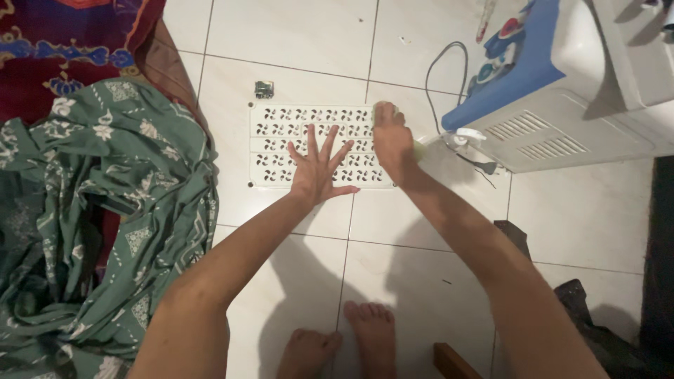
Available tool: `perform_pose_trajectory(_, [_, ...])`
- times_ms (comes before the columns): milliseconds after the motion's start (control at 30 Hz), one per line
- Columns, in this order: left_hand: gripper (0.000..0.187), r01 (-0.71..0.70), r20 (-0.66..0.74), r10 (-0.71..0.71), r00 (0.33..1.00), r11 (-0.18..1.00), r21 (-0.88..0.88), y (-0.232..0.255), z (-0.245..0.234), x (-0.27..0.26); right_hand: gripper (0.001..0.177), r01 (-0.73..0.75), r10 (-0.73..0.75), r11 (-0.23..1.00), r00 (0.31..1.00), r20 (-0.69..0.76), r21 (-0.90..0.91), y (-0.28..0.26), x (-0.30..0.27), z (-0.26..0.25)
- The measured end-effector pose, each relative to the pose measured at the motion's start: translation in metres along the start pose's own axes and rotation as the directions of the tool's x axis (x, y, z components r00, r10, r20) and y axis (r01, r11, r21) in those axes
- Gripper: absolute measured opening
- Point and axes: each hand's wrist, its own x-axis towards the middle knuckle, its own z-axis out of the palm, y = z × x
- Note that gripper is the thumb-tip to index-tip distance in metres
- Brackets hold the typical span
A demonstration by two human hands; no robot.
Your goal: The person cleans a perforated metal panel with a spray bottle and cloth, then assembles a light fixture by inserting white plastic rods into the panel's holes. The person handles the panel, spray bottle, cloth, and rods, and secures the rods into the panel.
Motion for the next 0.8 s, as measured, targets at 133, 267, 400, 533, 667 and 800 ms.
perform_pose_trajectory(133, [0.117,-0.019,0.026,0.019,0.999,1.0,0.002,0.001,-0.002,0.005,0.067,0.046,-0.046,0.997,0.999,-0.007,0.059,0.015,-0.005,-0.006])
perform_pose_trajectory(267, [0.117,-0.013,0.02,0.014,1.0,1.0,-0.016,0.001,0.0,0.004,0.067,0.036,-0.026,0.991,0.997,-0.074,0.128,0.015,-0.009,-0.007])
perform_pose_trajectory(400, [0.117,-0.015,0.017,0.015,1.0,1.0,-0.018,0.002,0.001,0.004,0.062,0.037,-0.022,0.992,0.992,-0.12,0.122,0.014,-0.01,0.0])
perform_pose_trajectory(533, [0.116,-0.025,0.029,0.026,0.999,1.0,-0.011,0.0,0.002,0.005,0.053,-0.037,0.054,0.982,0.995,-0.087,0.184,0.009,-0.01,0.004])
perform_pose_trajectory(667, [0.116,-0.021,0.012,0.021,1.0,1.0,-0.008,0.002,0.004,0.006,0.041,0.051,-0.036,0.964,0.998,-0.06,0.26,-0.008,-0.034,-0.005])
perform_pose_trajectory(800, [0.116,-0.014,0.005,0.014,1.0,1.0,-0.012,0.001,0.006,0.005,0.043,0.086,-0.096,0.932,0.995,0.012,0.352,-0.033,-0.064,-0.033])
